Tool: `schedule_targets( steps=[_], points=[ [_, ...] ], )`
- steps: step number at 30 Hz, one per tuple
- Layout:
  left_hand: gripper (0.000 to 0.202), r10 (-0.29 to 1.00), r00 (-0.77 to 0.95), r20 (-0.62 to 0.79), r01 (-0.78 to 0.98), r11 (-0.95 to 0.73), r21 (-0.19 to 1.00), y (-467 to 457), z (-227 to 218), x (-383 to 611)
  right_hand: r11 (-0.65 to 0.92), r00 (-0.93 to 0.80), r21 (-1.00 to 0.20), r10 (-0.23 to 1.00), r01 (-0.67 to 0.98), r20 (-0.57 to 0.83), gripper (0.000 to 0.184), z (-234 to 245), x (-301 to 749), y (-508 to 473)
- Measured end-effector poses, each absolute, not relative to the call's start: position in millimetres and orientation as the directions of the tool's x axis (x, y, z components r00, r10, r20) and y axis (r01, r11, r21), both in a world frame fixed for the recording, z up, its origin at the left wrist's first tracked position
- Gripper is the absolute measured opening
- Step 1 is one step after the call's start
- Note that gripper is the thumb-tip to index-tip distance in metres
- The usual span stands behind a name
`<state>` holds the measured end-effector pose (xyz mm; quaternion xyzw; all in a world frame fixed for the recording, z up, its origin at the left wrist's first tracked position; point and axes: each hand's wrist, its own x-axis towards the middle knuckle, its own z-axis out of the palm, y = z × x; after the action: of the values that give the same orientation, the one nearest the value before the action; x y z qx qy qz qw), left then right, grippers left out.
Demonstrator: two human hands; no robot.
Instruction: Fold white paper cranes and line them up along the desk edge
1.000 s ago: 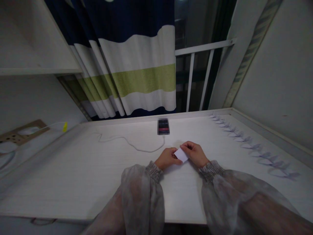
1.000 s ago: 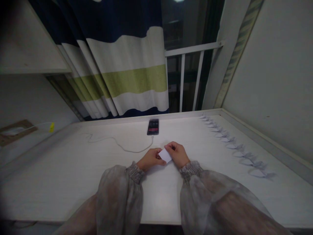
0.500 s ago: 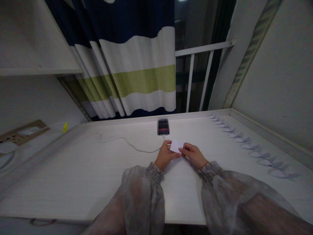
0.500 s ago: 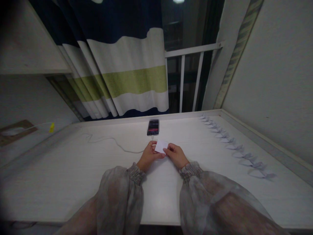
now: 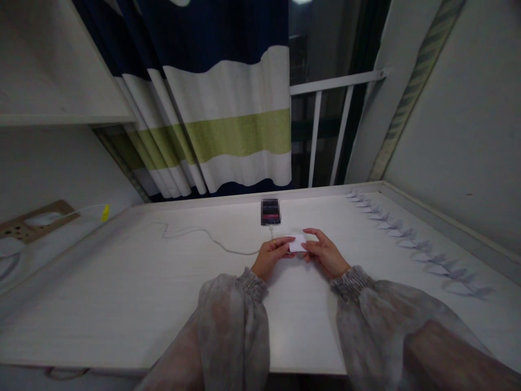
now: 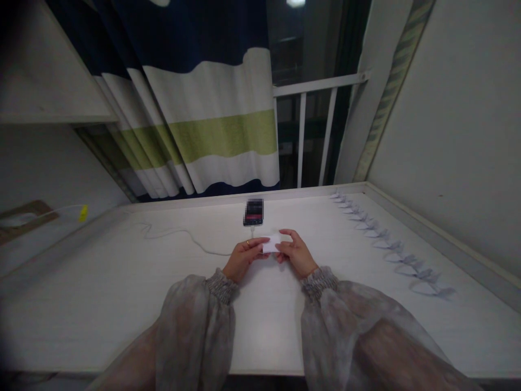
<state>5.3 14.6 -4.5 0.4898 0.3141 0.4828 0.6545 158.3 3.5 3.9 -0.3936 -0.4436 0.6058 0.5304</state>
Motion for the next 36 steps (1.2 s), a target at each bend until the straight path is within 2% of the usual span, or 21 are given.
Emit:
schedule_targets(
  steps=[11,25,28,31,33,36],
  points=[
    [0.036,0.941,0.319,0.110,-0.309,-0.007,0.951,16.9,-10.6,5.7,-0.178,-0.200,-0.922,0.973,-0.345,-0.113,0.023,6.4,157.8,3.3],
    [0.035,0.943,0.315,0.109,-0.252,-0.028,0.967,13.3,-2.7,6.9,-0.246,-0.240,-0.889,0.957,-0.387,-0.160,0.018,4.9,157.9,4.5],
    [0.036,0.928,0.356,0.115,-0.184,-0.051,0.982,14.7,-4.9,3.6,-0.201,-0.225,-0.924,0.965,-0.326,-0.131,0.020,3.4,159.5,5.4],
    [0.029,0.912,0.395,0.112,-0.034,-0.107,0.994,16.9,-10.2,-3.8,-0.120,-0.215,-0.977,0.973,-0.174,-0.082,0.022,-0.6,159.3,6.4],
    [0.025,0.905,0.405,0.130,0.103,-0.186,0.977,17.3,-13.0,-9.6,-0.076,-0.223,-0.995,0.973,-0.060,-0.061,0.023,-4.1,157.7,6.3],
    [0.018,0.889,0.388,0.243,0.273,-0.363,0.891,15.5,-14.0,-16.3,0.019,-0.246,-0.996,0.969,0.085,-0.003,0.017,-9.3,154.9,5.3]
  ],
)
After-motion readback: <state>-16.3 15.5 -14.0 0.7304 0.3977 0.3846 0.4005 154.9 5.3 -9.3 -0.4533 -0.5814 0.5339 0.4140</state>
